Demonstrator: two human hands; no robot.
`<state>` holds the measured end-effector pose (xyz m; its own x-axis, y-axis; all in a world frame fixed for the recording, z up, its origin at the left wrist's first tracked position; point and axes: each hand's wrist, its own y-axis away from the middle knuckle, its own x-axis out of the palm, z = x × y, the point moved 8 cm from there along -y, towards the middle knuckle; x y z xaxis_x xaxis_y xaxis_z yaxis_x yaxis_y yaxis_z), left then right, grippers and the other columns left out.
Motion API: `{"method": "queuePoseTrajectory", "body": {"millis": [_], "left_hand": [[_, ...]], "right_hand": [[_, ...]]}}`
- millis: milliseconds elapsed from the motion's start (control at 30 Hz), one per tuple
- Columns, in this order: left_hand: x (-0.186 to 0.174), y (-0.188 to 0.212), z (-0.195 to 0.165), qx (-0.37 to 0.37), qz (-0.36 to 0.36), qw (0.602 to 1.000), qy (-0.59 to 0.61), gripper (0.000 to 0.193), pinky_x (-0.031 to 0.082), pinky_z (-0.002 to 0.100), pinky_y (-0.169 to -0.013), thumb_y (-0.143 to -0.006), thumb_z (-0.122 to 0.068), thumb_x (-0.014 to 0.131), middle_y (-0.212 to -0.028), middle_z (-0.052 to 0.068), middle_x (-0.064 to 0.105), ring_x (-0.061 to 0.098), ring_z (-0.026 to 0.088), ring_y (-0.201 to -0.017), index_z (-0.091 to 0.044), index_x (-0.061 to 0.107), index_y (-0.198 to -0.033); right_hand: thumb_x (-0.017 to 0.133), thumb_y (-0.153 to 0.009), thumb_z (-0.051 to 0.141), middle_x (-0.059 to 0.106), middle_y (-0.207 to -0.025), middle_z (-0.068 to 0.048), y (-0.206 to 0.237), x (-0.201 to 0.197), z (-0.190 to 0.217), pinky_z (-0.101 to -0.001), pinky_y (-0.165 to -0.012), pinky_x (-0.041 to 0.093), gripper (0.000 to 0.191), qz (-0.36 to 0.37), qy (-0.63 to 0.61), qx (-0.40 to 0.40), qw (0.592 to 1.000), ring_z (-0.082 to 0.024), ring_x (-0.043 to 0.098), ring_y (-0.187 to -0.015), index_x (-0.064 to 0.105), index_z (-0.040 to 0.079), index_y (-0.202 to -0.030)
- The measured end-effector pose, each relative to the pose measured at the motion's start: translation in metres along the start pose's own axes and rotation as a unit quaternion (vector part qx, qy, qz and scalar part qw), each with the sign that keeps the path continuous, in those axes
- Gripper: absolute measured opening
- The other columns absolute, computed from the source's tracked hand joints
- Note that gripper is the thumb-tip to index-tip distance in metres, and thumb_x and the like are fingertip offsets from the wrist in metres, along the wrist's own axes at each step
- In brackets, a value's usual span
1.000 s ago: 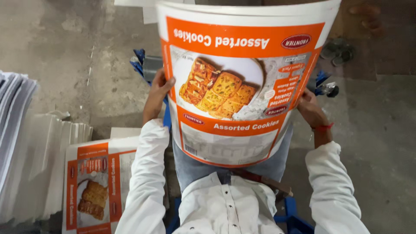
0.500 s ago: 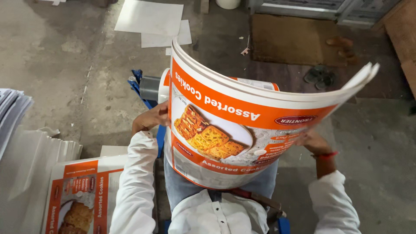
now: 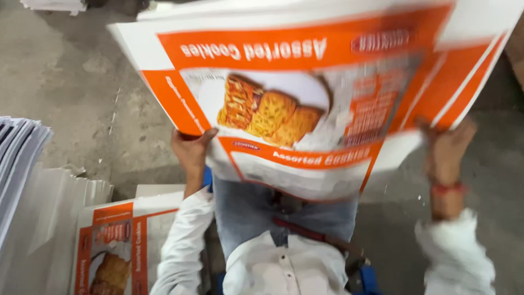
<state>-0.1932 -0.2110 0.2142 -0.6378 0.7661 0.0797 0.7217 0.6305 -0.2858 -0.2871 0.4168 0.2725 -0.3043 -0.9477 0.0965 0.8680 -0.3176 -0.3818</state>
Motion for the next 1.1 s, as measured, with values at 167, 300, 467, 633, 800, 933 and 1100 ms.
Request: {"method": "queuePoseTrajectory", "body": {"millis": [167, 300, 467, 633, 800, 933, 1100], "left_hand": [[0.031, 0.051, 0.015, -0.012, -0.066, 0.993, 0.1, 0.041, 0.055, 0.029, -0.08, -0.076, -0.009, 0.092, -0.101, 0.006, 0.073, 0.065, 0.013, -0.087, 0.003, 0.069, -0.108], [0.099, 0.132, 0.05, -0.16, 0.106, 0.883, 0.429, 0.048, 0.046, 0.038, -0.103, -0.092, -0.007, 0.079, -0.126, 0.01, 0.063, 0.058, 0.023, -0.116, 0.003, 0.055, -0.133], [0.134, 0.206, 0.073, -0.304, 0.171, 0.766, 0.54, 0.073, 0.044, 0.044, -0.112, -0.072, -0.004, 0.078, -0.136, 0.006, 0.061, 0.058, 0.024, -0.128, -0.01, 0.049, -0.139], [0.098, 0.177, 0.088, -0.237, 0.002, 0.944, 0.23, 0.044, 0.054, 0.036, -0.092, -0.08, 0.0, 0.084, -0.112, 0.015, 0.073, 0.068, 0.024, -0.1, 0.01, 0.067, -0.12], [0.121, 0.134, 0.093, -0.152, -0.125, 0.962, 0.19, 0.034, 0.054, 0.034, -0.083, -0.08, 0.002, 0.083, -0.104, 0.009, 0.071, 0.064, 0.02, -0.09, 0.006, 0.068, -0.11], [0.132, 0.136, 0.14, -0.268, -0.104, 0.925, 0.248, 0.036, 0.051, 0.032, -0.07, -0.077, 0.006, 0.076, -0.097, 0.007, 0.069, 0.063, 0.017, -0.08, 0.001, 0.065, -0.111], [0.136, 0.138, 0.159, -0.219, -0.024, 0.947, 0.235, 0.035, 0.047, 0.029, -0.058, -0.077, 0.012, 0.07, -0.092, 0.007, 0.067, 0.06, 0.014, -0.069, 0.004, 0.065, -0.11]], "right_hand": [[0.07, -0.1, -0.003, 0.068, -0.105, -0.01, -0.067, 0.068, 0.114, -0.0326, -0.088, 0.062, 0.02, -0.011, 0.043, -0.246, 0.968, -0.019, 0.069, -0.094, 0.057, -0.007, -0.115], [0.067, -0.098, -0.003, 0.071, -0.111, -0.017, -0.029, 0.12, 0.186, -0.0387, -0.094, 0.059, 0.022, -0.015, 0.187, -0.408, 0.894, -0.027, 0.069, -0.101, 0.06, -0.009, -0.118], [0.069, -0.098, 0.0, 0.069, -0.113, -0.021, -0.022, 0.17, 0.219, -0.0459, -0.091, 0.05, 0.024, 0.043, 0.336, -0.549, 0.764, -0.038, 0.065, -0.104, 0.067, -0.006, -0.121], [0.074, -0.107, 0.029, 0.061, -0.097, -0.017, -0.021, 0.185, 0.212, -0.0458, -0.08, 0.038, 0.032, -0.001, 0.437, -0.536, 0.723, -0.039, 0.057, -0.09, 0.067, -0.002, -0.11], [0.077, -0.103, 0.031, 0.066, -0.086, -0.016, 0.035, 0.188, 0.225, -0.0488, -0.074, 0.039, 0.035, 0.001, 0.423, -0.47, 0.775, -0.038, 0.059, -0.077, 0.067, 0.0, -0.089], [0.076, -0.103, 0.027, 0.073, -0.093, -0.012, 0.044, 0.189, 0.239, -0.0437, -0.079, 0.046, 0.025, 0.127, 0.403, -0.452, 0.786, -0.03, 0.066, -0.078, 0.075, 0.003, -0.1], [0.083, -0.093, 0.034, 0.074, -0.098, -0.008, 0.021, 0.177, 0.242, -0.0335, -0.074, 0.054, 0.041, 0.272, 0.462, -0.346, 0.77, -0.022, 0.072, -0.084, 0.067, 0.005, -0.117]]}}
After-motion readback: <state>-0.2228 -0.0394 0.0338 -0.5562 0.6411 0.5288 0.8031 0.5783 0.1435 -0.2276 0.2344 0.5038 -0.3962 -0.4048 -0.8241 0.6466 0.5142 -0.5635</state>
